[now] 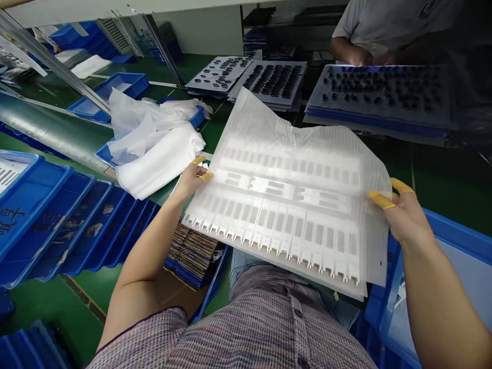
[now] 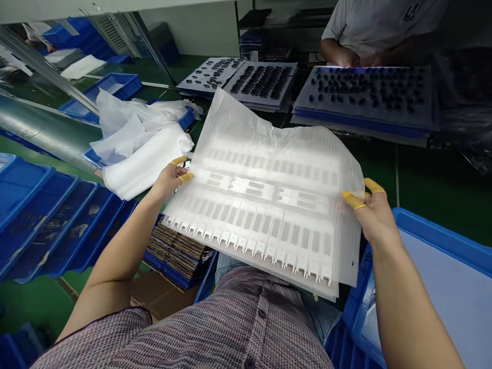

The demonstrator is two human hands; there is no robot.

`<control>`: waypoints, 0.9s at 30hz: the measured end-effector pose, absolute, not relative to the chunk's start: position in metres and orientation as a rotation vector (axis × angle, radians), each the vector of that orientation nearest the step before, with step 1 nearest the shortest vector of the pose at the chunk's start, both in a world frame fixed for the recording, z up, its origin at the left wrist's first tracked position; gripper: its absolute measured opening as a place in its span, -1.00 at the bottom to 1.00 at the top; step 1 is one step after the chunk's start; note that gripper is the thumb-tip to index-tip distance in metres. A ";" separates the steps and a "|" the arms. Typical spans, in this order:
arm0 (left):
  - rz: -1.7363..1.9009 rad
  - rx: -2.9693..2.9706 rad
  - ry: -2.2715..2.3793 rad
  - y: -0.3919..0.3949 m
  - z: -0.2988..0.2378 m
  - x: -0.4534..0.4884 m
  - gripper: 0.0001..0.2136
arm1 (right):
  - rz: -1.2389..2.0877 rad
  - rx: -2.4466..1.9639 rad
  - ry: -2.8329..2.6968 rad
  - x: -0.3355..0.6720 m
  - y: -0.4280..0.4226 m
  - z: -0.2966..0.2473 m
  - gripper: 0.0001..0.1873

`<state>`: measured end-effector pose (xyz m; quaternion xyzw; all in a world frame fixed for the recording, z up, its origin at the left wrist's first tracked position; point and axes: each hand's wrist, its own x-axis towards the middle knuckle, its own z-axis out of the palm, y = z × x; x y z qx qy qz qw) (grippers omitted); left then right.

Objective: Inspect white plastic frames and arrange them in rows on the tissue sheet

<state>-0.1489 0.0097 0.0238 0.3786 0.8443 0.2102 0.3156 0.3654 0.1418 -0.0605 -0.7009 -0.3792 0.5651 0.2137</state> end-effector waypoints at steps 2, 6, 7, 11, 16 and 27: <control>0.689 0.913 2.130 0.010 0.026 -0.147 -0.29 | 1.496 -1.949 -1.056 0.368 0.140 -0.064 -0.02; 0.835 0.818 2.055 0.008 0.034 -0.150 -0.41 | 1.499 -1.842 -1.170 0.374 0.133 -0.073 -0.17; 0.833 0.823 2.061 0.007 0.035 -0.151 -0.48 | 1.522 -1.824 -1.206 0.376 0.130 -0.076 -0.26; 0.737 0.807 2.160 0.000 0.035 -0.152 -0.66 | 1.541 -1.892 -1.266 0.379 0.121 -0.088 -0.51; 0.580 0.719 2.231 -0.008 0.036 -0.150 -0.51 | 1.490 -1.894 -1.308 0.378 0.113 -0.091 -0.55; 0.575 0.935 2.235 -0.020 0.024 -0.158 -0.58 | 1.411 -1.918 -1.356 0.374 0.104 -0.093 -0.41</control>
